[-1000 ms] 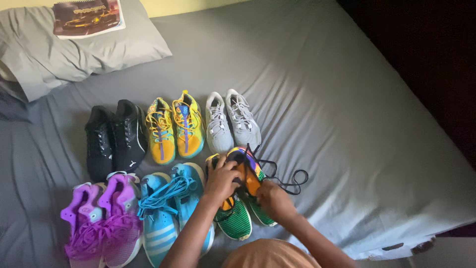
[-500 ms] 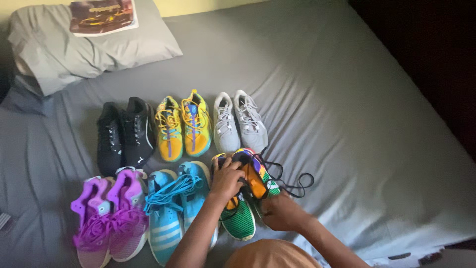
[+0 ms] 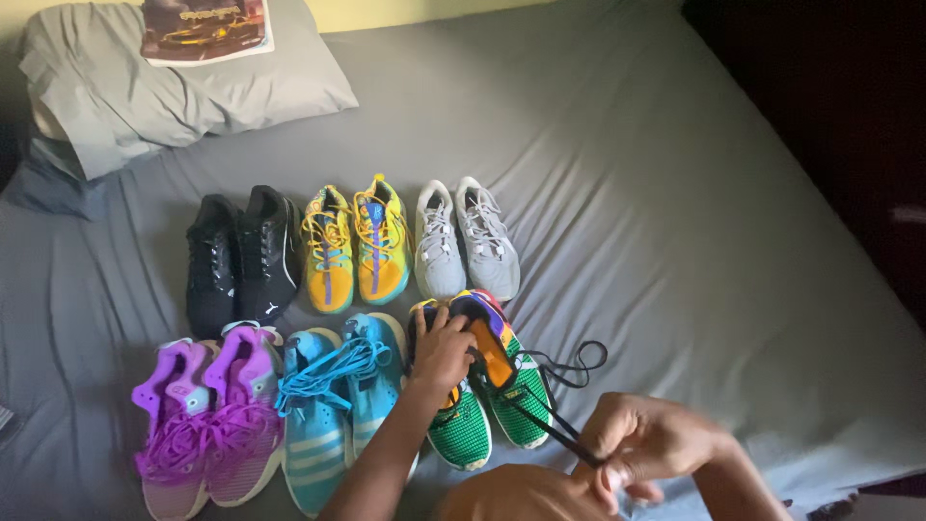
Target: The person unlaces a pair of light blue sneakers and then begins to re-lace them. The person handles the laces and eyelets by hand, working on one shoe at a time on a bed with several other shoes nearby.
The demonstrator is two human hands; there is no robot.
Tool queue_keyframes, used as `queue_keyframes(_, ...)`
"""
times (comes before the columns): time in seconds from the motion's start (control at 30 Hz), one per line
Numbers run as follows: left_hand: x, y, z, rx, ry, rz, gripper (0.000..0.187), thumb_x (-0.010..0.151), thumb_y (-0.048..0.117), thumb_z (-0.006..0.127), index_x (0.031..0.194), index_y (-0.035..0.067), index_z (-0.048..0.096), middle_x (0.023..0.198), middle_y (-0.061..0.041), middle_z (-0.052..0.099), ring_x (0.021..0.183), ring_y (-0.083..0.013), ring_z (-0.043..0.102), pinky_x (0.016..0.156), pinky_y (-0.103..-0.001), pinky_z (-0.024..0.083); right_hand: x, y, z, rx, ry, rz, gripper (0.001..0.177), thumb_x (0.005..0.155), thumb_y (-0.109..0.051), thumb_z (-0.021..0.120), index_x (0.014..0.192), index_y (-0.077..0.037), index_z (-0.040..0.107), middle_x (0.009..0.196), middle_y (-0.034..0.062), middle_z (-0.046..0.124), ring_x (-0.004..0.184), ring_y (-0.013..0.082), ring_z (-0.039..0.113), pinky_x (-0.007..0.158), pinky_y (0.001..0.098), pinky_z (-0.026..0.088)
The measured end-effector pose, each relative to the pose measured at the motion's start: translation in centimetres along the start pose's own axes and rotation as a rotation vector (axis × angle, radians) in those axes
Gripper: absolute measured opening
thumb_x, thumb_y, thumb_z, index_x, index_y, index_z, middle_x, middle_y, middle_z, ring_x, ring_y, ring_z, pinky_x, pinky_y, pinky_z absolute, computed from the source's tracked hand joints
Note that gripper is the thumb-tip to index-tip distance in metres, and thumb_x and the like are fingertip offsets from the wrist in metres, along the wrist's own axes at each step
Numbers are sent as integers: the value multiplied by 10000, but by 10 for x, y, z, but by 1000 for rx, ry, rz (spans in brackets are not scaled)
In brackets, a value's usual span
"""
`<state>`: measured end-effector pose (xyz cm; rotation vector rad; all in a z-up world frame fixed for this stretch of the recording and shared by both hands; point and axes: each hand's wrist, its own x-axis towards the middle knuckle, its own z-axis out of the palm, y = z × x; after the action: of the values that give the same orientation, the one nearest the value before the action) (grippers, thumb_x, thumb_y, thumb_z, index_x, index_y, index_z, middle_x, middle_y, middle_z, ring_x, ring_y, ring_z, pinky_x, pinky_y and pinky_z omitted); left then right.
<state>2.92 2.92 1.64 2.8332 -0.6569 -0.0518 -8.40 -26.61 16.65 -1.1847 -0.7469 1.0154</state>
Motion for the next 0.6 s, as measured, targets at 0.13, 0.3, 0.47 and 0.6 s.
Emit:
queue_keyframes(0.13,2,1,4,19,-13,-12,231,746,268,838,963,201,795,1235,-43,628,1386,-352,398,1181,-680,126,-1,-11,-10,-65,-256,-180,346,1121,-231,652,910,42,676,686,83,637,551,137,590,486,300,428)
queue_keyframes(0.3,0,-3,9,14,52,13,244,722,255,843,958,204,810,1265,-78,632,1372,-386,414,1194,-658,104,5,-33,-9,-144,-228,66,369,1099,-240,650,808,-14,630,619,48,629,493,136,556,444,328,401)
queue_keyframes(0.47,1,-2,12,40,58,39,229,721,247,841,940,190,812,1270,-99,631,1374,-391,416,1197,-642,108,-15,-63,3,-325,-38,285,284,1037,-250,647,846,-40,653,649,60,667,507,156,586,462,351,441)
queue_keyframes(0.6,2,4,2,75,-6,28,226,728,251,831,944,188,809,1277,-95,624,1385,-386,401,1211,-645,99,-17,-84,5,-562,157,344,243,1005,-266,638,893,-54,679,688,79,694,548,179,628,507,363,488)
